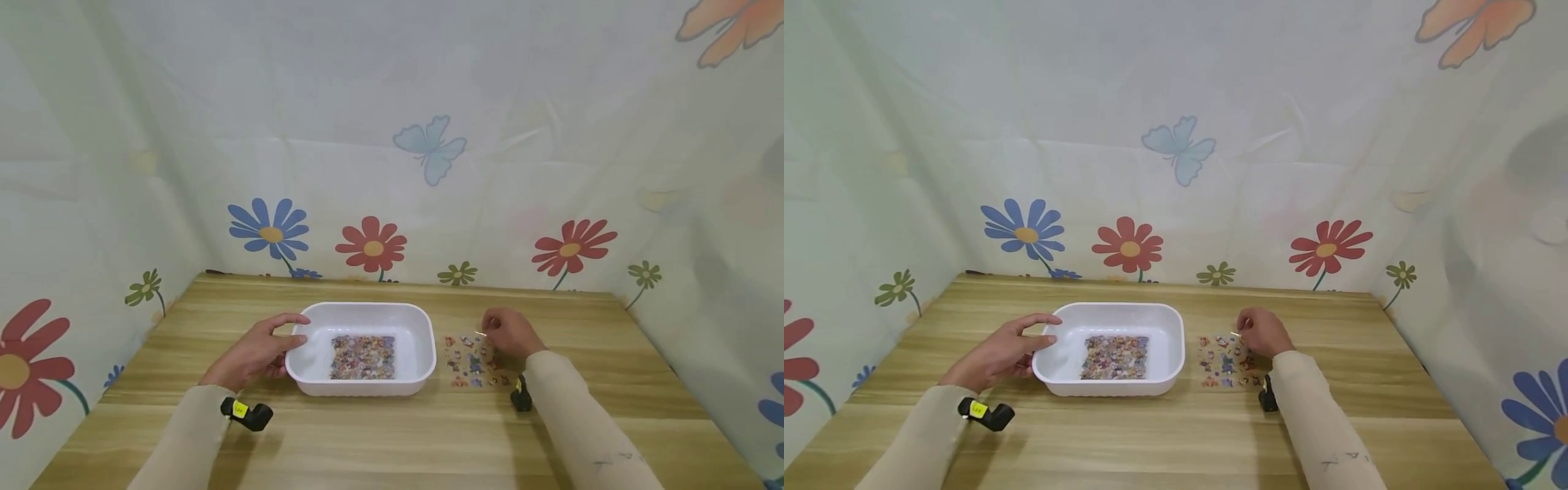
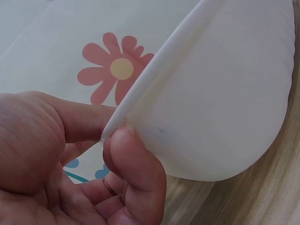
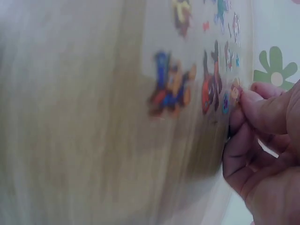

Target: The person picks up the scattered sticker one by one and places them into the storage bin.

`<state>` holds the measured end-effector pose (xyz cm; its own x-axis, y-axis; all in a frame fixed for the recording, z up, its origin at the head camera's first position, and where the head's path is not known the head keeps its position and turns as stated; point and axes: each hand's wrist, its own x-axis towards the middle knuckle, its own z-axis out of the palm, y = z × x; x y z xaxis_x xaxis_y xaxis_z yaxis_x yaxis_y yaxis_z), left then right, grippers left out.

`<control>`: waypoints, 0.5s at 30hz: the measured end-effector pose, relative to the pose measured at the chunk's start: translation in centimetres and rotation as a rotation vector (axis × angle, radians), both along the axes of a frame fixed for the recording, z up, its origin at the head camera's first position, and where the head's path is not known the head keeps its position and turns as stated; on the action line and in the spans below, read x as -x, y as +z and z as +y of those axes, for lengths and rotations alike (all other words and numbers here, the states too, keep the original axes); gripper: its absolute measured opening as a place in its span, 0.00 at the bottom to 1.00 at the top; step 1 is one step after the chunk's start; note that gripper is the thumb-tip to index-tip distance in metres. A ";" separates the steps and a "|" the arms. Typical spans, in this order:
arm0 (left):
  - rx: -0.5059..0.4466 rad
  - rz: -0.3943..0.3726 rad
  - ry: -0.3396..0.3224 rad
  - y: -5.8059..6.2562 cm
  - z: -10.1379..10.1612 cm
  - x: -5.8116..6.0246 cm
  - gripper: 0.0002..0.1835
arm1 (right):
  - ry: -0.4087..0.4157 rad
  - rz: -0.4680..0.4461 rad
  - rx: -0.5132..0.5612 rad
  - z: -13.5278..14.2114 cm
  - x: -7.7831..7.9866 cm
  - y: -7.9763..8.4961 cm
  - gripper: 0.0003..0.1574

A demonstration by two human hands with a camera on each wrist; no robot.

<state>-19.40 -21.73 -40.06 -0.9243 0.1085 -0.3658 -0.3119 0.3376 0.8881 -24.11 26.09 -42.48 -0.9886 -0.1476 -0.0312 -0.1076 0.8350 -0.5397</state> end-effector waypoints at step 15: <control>0.017 0.009 -0.019 0.1 -0.1 -0.3 0.28 | 0.005 0.079 0.132 1.5 -0.2 -0.7 0.06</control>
